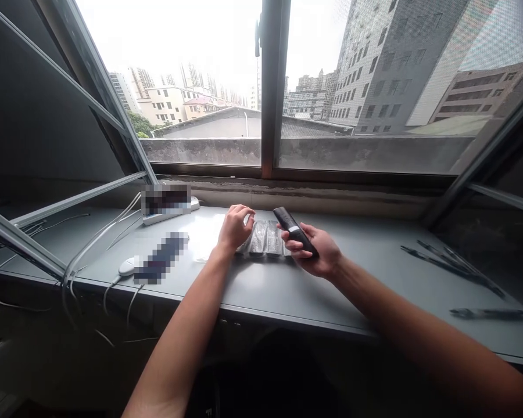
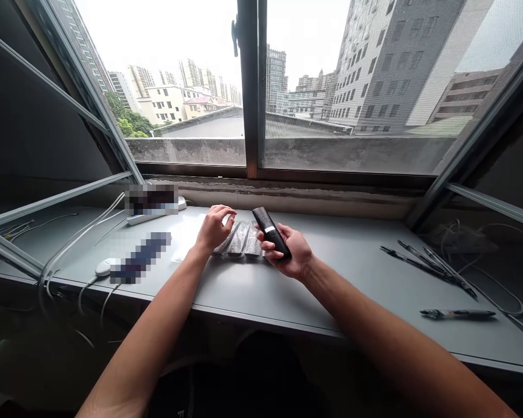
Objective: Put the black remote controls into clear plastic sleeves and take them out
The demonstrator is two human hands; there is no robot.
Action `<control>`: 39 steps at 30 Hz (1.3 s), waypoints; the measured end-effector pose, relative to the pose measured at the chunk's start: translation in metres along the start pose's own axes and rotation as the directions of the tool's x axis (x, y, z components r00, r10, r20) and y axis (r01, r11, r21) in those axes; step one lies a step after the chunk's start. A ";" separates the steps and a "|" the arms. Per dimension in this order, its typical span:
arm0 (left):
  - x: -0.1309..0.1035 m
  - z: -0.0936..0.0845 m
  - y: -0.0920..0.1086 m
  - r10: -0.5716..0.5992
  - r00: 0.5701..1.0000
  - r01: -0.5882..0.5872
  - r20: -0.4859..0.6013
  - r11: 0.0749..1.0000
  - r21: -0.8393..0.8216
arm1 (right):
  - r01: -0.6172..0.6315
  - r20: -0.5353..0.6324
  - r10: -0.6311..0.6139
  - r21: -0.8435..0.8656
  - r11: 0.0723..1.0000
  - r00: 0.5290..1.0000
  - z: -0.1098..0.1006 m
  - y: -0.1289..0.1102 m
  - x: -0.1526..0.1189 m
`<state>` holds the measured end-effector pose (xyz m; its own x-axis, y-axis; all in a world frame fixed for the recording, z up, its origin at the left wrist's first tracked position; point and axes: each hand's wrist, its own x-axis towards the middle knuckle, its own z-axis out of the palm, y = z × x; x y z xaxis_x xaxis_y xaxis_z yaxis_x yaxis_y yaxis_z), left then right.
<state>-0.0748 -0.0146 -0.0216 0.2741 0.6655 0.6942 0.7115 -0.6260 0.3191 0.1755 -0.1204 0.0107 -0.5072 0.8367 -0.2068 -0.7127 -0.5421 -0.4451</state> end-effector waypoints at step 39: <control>0.000 0.009 -0.001 0.108 0.993 -0.110 -0.050 0.993 -0.044 | 0.087 -0.020 -0.090 -0.124 0.989 0.996 -0.002 0.002 0.001</control>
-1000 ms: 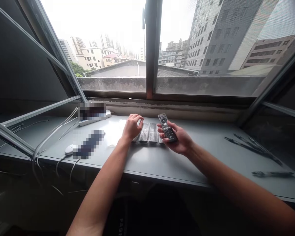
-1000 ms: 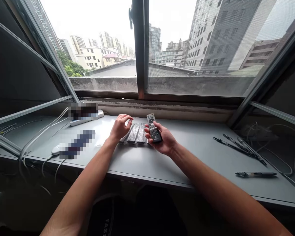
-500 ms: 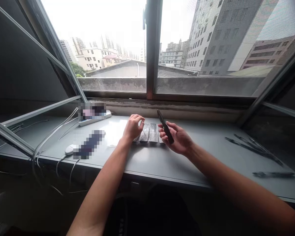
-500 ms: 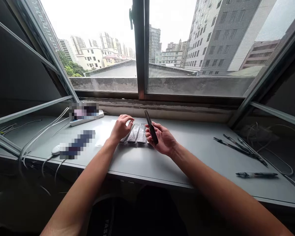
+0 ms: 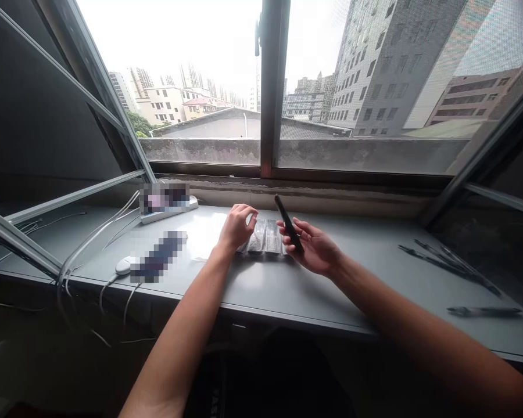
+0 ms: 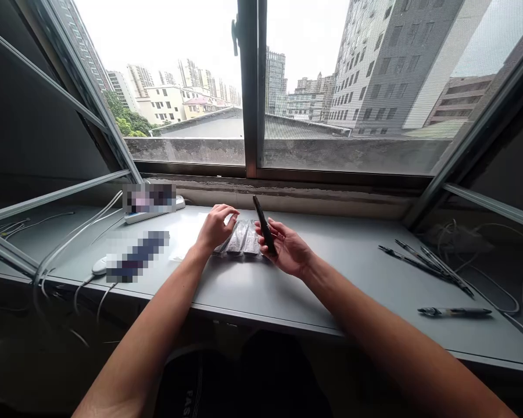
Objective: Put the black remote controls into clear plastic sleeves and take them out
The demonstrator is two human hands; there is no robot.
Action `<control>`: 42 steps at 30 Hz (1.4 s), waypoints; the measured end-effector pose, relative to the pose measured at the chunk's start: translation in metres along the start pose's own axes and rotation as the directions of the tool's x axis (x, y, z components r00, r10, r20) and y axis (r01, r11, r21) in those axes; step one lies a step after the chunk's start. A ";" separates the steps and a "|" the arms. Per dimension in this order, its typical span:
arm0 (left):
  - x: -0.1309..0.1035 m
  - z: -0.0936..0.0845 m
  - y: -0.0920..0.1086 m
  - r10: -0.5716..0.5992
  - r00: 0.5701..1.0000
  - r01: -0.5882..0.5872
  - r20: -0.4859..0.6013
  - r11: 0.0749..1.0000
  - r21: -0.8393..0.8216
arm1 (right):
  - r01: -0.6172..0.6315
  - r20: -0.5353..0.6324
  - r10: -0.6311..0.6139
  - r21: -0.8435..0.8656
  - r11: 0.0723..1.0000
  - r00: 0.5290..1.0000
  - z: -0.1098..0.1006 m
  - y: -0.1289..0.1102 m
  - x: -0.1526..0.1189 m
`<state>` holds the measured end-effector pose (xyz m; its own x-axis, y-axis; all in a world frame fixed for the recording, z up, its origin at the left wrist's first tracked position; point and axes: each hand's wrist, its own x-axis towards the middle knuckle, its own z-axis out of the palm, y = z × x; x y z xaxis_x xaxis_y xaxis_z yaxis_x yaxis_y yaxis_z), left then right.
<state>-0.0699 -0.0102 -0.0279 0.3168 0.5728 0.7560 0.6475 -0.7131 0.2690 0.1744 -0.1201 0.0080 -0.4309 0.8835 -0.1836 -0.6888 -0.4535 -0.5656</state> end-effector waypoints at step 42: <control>0.000 0.000 -0.004 -0.022 0.999 0.021 0.033 0.999 0.031 | 0.062 0.036 -0.057 -0.162 0.985 0.998 -0.001 0.004 0.001</control>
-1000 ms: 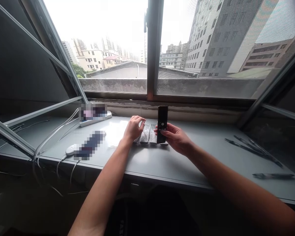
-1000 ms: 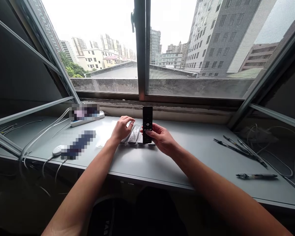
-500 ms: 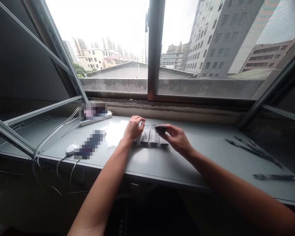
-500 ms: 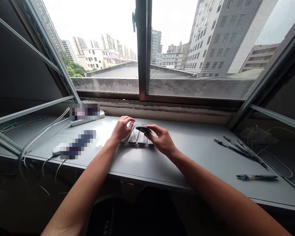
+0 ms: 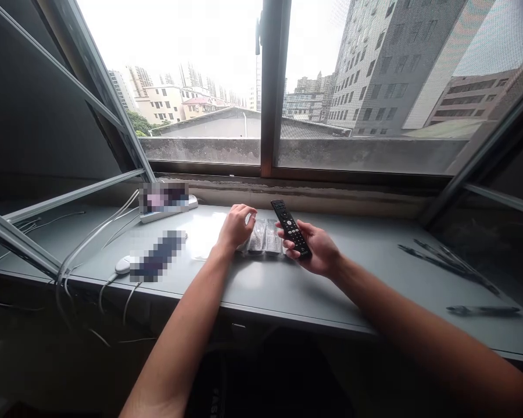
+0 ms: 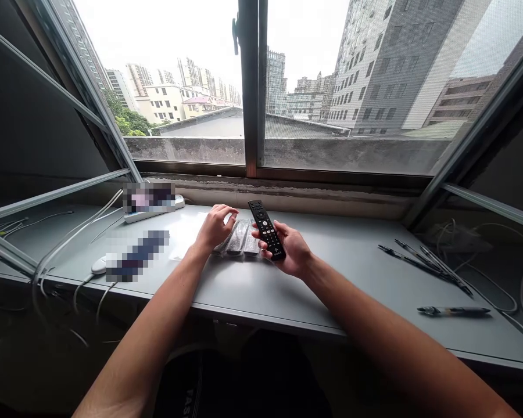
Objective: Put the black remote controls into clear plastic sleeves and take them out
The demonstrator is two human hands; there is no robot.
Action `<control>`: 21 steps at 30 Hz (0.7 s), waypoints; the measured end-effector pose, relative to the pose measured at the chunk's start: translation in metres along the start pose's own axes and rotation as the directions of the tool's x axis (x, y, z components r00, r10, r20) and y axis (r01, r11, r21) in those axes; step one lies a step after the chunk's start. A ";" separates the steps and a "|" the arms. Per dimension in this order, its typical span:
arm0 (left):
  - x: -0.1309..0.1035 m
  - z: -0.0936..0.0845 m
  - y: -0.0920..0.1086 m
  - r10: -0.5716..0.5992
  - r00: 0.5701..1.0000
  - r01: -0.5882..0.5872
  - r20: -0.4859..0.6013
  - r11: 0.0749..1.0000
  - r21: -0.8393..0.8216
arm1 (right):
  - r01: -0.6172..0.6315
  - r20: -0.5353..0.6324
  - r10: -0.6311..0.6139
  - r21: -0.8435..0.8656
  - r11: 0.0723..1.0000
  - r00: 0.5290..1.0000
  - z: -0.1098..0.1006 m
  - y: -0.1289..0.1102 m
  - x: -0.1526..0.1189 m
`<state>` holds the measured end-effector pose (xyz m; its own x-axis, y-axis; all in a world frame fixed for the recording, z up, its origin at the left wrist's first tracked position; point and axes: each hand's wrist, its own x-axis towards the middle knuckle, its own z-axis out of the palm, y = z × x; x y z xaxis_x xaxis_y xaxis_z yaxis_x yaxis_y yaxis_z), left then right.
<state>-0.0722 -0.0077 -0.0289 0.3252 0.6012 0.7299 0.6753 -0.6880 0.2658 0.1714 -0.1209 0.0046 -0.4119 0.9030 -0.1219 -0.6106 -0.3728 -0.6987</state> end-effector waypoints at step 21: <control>0.001 0.001 0.002 -0.025 1.000 0.025 0.008 0.999 -0.019 | -0.107 0.040 0.103 0.116 0.987 0.994 -0.009 -0.002 0.002</control>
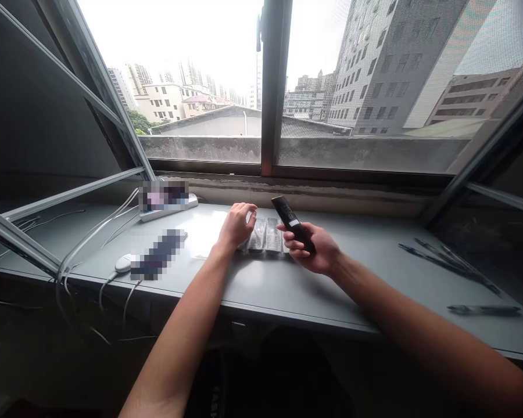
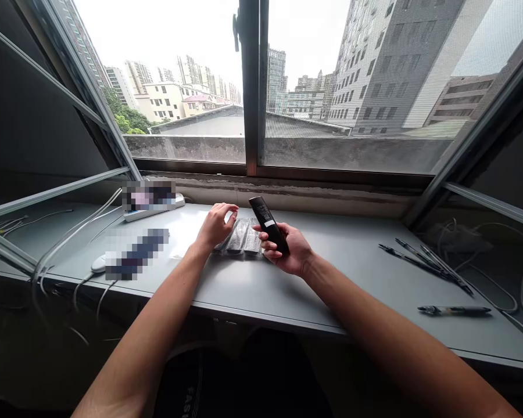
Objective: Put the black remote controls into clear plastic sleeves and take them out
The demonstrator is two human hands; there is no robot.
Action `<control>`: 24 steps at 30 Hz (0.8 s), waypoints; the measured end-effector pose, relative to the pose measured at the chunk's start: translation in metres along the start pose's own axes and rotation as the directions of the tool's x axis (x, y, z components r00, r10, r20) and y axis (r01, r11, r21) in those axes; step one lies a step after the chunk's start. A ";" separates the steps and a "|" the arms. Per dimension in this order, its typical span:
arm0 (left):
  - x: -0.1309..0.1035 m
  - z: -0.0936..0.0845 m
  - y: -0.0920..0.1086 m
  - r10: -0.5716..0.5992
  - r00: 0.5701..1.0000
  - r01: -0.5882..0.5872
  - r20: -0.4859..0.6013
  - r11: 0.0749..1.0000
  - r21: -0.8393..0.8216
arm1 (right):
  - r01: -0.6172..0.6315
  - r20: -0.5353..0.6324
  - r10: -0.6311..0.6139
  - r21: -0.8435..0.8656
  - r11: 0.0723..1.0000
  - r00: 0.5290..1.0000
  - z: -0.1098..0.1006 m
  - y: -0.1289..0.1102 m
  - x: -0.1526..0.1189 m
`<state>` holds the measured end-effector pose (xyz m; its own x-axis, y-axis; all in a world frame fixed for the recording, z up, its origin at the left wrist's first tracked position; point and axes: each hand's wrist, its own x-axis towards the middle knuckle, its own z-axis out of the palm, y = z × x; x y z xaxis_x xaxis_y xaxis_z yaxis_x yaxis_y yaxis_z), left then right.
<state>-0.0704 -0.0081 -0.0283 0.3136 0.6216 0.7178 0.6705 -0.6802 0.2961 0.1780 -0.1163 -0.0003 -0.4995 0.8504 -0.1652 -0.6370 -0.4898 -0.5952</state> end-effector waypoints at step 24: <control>-0.001 0.002 -0.002 0.023 1.000 -0.023 0.006 1.000 0.021 | 0.583 0.305 -0.580 -0.716 0.383 0.755 0.001 0.018 0.002</control>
<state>-0.0706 -0.0064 -0.0310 0.3331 0.6079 0.7208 0.6767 -0.6865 0.2662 0.1653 -0.1234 -0.0104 -0.1869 0.8678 0.4604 -0.1148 0.4462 -0.8875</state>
